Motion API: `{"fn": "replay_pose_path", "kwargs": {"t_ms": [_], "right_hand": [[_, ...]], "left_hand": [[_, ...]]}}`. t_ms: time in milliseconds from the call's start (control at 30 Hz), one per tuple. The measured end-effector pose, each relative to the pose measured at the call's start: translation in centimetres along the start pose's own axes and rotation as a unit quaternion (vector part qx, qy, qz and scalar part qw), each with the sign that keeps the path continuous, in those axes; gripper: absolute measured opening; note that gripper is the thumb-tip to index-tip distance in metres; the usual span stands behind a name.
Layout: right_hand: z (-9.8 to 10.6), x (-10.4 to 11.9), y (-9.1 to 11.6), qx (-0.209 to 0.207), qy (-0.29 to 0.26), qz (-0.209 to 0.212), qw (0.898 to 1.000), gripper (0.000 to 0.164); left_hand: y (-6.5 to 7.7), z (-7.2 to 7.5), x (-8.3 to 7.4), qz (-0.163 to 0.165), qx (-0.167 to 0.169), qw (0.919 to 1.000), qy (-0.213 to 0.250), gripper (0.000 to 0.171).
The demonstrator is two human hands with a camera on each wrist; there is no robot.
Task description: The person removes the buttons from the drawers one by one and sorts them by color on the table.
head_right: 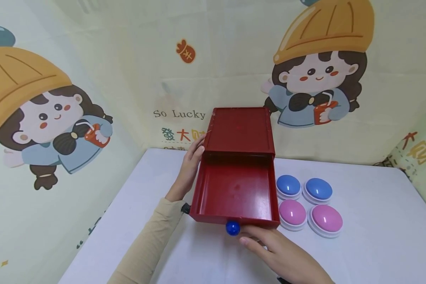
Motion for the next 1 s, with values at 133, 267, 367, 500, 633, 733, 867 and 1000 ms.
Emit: {"fn": "replay_pose_path", "kwargs": {"t_ms": [133, 267, 367, 500, 633, 733, 867, 1000], "right_hand": [[-0.3, 0.2, -0.2, 0.004, -0.017, -0.006, 1.0, 0.034], [-0.6, 0.2, -0.5, 0.008, -0.032, -0.01, 0.999, 0.038], [-0.9, 0.2, -0.7, 0.011, -0.037, -0.004, 0.999, 0.038], [-1.3, 0.1, -1.1, 0.012, -0.057, 0.017, 0.998, 0.037], [-1.8, 0.0, -1.6, 0.016, -0.093, 0.034, 0.995, 0.038], [-2.0, 0.0, -1.9, 0.021, -0.109, 0.039, 0.993, 0.039], [-2.2, 0.2, -2.1, 0.02, -0.122, 0.039, 0.992, 0.038], [-2.5, 0.3, -2.4, 0.016, -0.137, 0.041, 0.99, 0.038]], "left_hand": [[-0.3, 0.5, 1.2, -0.002, 0.002, 1.0, -0.004, 0.043], [-0.4, 0.6, 1.4, -0.005, 0.001, 0.9999, -0.009, 0.043], [-0.3, 0.6, 1.3, -0.002, 0.003, 1.0, -0.007, 0.043], [-0.1, 0.1, 0.2, -0.001, 0.009, 0.9999, -0.006, 0.045], [0.1, -0.2, -0.6, -0.002, 0.009, 0.9999, -0.012, 0.046], [0.0, 0.1, 0.3, -0.004, 0.003, 0.9999, -0.01, 0.045], [0.0, 0.0, 0.0, -0.003, 0.005, 1.0, -0.006, 0.046], [0.3, -0.6, -1.2, -0.002, 0.008, 0.9999, -0.009, 0.046]]}}
Point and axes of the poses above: each hand's wrist, its own y-axis away from the middle knuckle, its own z-axis out of the back of the hand, x = y × z, the point moved 5 cm from there along -y, towards the middle knuckle, and after that the axes turned 11 degrees about y, right-handed, at the moved point
